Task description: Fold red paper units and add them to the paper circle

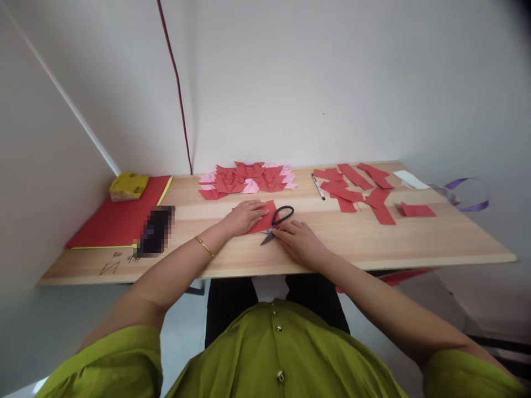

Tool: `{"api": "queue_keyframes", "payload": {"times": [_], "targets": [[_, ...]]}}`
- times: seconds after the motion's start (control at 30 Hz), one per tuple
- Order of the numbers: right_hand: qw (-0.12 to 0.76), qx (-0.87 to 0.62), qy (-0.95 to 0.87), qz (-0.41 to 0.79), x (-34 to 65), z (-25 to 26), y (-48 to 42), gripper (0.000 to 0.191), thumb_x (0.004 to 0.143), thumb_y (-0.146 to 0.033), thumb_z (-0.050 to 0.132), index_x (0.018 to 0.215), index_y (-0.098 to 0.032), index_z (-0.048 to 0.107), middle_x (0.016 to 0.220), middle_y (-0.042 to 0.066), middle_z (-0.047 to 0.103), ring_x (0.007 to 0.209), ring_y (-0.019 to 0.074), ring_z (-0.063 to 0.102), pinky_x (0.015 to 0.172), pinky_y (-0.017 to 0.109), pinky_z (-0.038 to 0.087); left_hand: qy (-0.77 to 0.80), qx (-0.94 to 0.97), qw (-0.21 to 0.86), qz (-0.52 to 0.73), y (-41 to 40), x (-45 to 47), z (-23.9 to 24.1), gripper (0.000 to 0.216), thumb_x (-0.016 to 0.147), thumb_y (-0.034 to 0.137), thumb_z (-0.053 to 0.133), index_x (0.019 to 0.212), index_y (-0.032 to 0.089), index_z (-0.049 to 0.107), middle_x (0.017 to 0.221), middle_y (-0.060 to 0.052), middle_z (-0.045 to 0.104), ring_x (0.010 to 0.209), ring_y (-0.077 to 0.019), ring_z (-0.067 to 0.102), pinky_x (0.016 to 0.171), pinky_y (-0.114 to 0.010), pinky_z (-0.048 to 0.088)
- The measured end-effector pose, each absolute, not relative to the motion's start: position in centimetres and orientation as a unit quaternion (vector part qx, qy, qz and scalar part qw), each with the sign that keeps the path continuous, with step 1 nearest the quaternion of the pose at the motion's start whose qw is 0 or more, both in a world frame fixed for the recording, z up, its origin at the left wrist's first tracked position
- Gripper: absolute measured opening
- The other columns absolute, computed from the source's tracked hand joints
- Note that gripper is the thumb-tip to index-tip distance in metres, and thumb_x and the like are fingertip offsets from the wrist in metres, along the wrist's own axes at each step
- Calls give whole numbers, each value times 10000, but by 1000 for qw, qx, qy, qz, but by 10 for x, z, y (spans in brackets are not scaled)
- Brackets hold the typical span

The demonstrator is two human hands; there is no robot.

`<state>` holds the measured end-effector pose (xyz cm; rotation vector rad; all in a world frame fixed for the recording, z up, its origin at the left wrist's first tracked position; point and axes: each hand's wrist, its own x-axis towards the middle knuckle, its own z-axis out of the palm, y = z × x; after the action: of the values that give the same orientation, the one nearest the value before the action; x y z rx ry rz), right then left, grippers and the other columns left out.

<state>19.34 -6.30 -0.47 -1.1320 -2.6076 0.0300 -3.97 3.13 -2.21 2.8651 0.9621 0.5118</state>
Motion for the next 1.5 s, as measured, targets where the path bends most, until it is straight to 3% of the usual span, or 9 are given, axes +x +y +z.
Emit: {"api": "queue_keyframes", "payload": {"times": [0.37,0.53,0.77,1.5], "targets": [[150,-389,-909,6,190,-5,-64,329,922,-238,414,1191,-174,593,1064,124,610,930,215,494,792,335,349,318,931,52,173,33,-39,-23,368,921,309,372,1189,213,606,1330,-102,522,1248,-235,451,1055,-454,346],[147,-383,-912,15,190,-4,-63,338,932,-249,399,1211,-186,578,1080,115,608,953,214,494,816,338,350,305,929,102,181,37,-50,-2,433,916,356,394,1320,224,476,1367,-91,487,1271,-205,426,1067,-416,340],[142,-382,-913,16,193,-4,-64,342,934,-238,392,1216,-179,575,1088,118,610,972,221,499,827,348,350,279,939,106,171,20,-77,4,302,883,336,472,1083,204,655,1195,-110,602,1068,-214,550,949,-402,418],[134,-365,-921,9,173,-6,-63,346,929,-234,392,1216,-170,573,1101,126,601,993,233,480,831,353,347,325,918,129,187,17,-79,-10,292,875,330,485,1082,226,662,1222,-88,584,1064,-219,517,962,-409,395]]}}
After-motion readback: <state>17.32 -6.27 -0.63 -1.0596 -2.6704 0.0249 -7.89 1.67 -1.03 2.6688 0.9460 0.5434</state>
